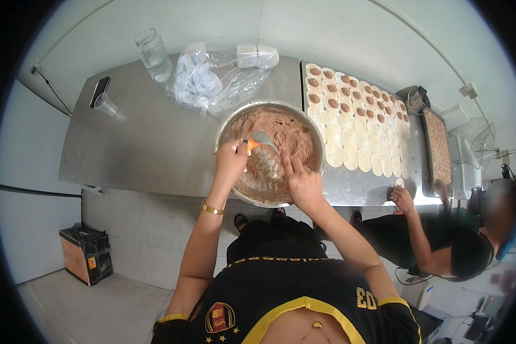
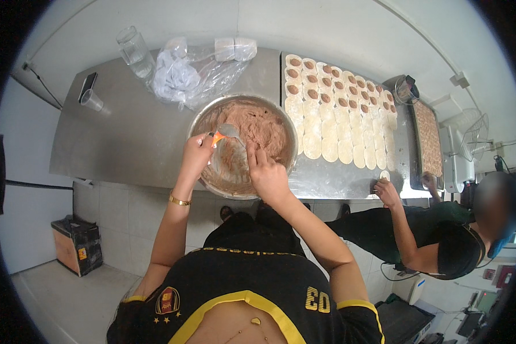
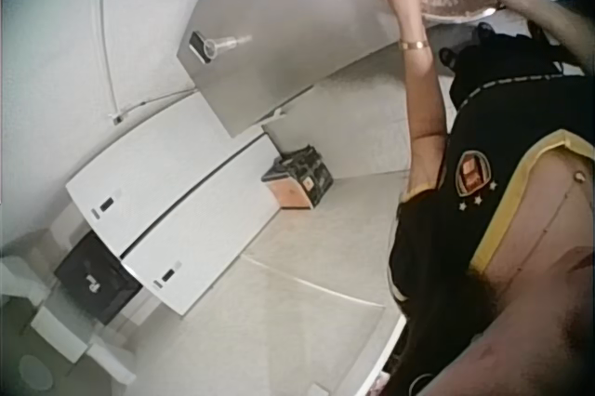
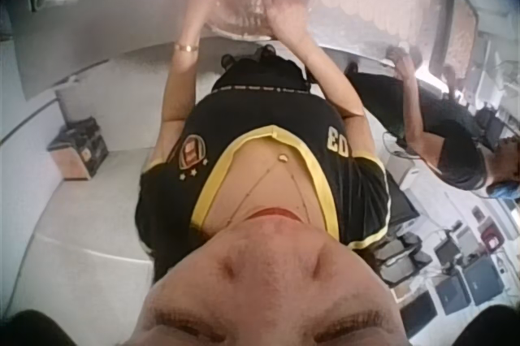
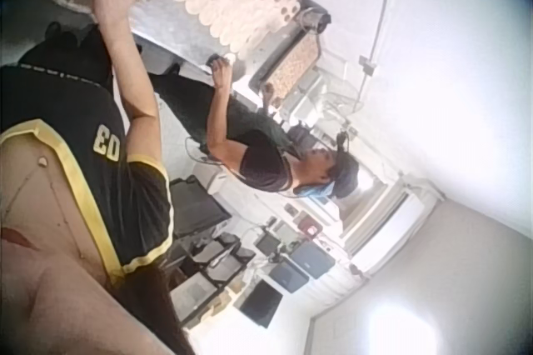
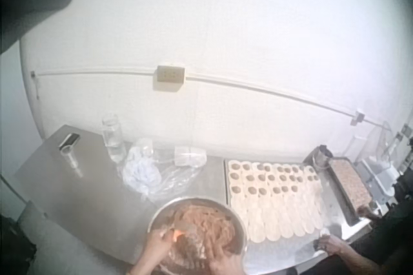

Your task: The person scoops a brown paste from a large metal bowl using an orange scoop and places it onto flat dough pieces arranged on a stainless steel table. A second person works nearby, also handling dough.

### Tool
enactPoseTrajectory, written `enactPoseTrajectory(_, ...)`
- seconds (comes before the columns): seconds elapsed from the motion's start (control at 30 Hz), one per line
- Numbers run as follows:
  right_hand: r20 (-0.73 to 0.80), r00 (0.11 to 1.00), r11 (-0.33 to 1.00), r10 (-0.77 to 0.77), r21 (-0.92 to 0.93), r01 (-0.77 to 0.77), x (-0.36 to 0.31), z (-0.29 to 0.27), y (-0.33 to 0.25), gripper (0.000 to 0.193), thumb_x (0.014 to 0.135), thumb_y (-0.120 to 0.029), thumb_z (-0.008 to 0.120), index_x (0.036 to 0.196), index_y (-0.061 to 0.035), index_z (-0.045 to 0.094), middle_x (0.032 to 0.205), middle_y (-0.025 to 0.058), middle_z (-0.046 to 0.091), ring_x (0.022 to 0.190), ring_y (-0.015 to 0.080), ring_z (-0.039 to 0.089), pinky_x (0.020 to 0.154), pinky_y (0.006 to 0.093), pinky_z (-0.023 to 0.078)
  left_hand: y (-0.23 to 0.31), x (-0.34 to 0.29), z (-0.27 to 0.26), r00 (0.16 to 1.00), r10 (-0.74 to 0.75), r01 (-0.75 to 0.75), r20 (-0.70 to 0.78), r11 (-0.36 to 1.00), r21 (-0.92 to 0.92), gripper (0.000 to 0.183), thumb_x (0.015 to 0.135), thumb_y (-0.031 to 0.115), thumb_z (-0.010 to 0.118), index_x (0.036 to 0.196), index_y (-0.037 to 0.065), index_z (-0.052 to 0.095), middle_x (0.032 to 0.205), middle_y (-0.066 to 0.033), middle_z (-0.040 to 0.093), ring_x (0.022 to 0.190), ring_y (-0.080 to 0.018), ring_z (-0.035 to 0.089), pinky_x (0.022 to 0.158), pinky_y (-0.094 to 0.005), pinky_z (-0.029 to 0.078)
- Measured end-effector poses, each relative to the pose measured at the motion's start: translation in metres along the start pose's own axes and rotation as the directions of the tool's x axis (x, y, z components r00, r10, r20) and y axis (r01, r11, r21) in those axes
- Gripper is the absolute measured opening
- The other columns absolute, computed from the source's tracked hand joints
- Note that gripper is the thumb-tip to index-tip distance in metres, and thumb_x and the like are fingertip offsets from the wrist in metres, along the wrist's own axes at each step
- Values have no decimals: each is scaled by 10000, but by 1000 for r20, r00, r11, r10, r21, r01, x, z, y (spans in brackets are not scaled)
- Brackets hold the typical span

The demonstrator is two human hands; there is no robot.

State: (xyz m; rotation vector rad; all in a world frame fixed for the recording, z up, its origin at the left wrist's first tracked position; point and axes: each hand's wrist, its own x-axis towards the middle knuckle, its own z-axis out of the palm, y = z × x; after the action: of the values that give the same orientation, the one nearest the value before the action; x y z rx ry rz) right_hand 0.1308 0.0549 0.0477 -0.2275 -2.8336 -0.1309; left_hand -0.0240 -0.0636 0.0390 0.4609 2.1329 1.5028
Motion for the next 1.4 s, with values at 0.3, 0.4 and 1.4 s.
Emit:
enactPoseTrajectory(0.3, 106, 974, 961, 198, 173, -215, -2, 22, 10, 564, 671, -26, 563, 1232, -27, 509, 819, 156, 590, 623, 302, 609, 540, 374, 500, -9, -3, -3, 999, -12, 18, 50, 993, -119, 284, 861, 185, 493, 702, -40, 561, 502, -47, 492, 414, -119, 486, 414, -298, 381)
enactPoseTrajectory(0.4, 198, 942, 843, 269, 424, -330, 13, 28, 31, 383, 725, -72, 548, 1100, -111, 616, 723, 227, 605, 625, 380, 606, 592, 458, 504, -22, -4, -6, 996, 72, -69, 42, 995, -71, 274, 862, 177, 496, 684, -27, 541, 498, -72, 502, 412, -161, 493, 423, -313, 383)
enactPoseTrajectory(1.4, 173, 959, 940, 225, 222, -261, 14, -7, 28, 448, 679, -22, 547, 1127, -28, 570, 788, 138, 619, 625, 319, 624, 550, 426, 502, -3, 2, 20, 880, 476, -417, 4, 767, 487, 114, 825, 57, 521, 759, -31, 551, 624, -245, 553, 603, -401, 574, 535, -466, 427)
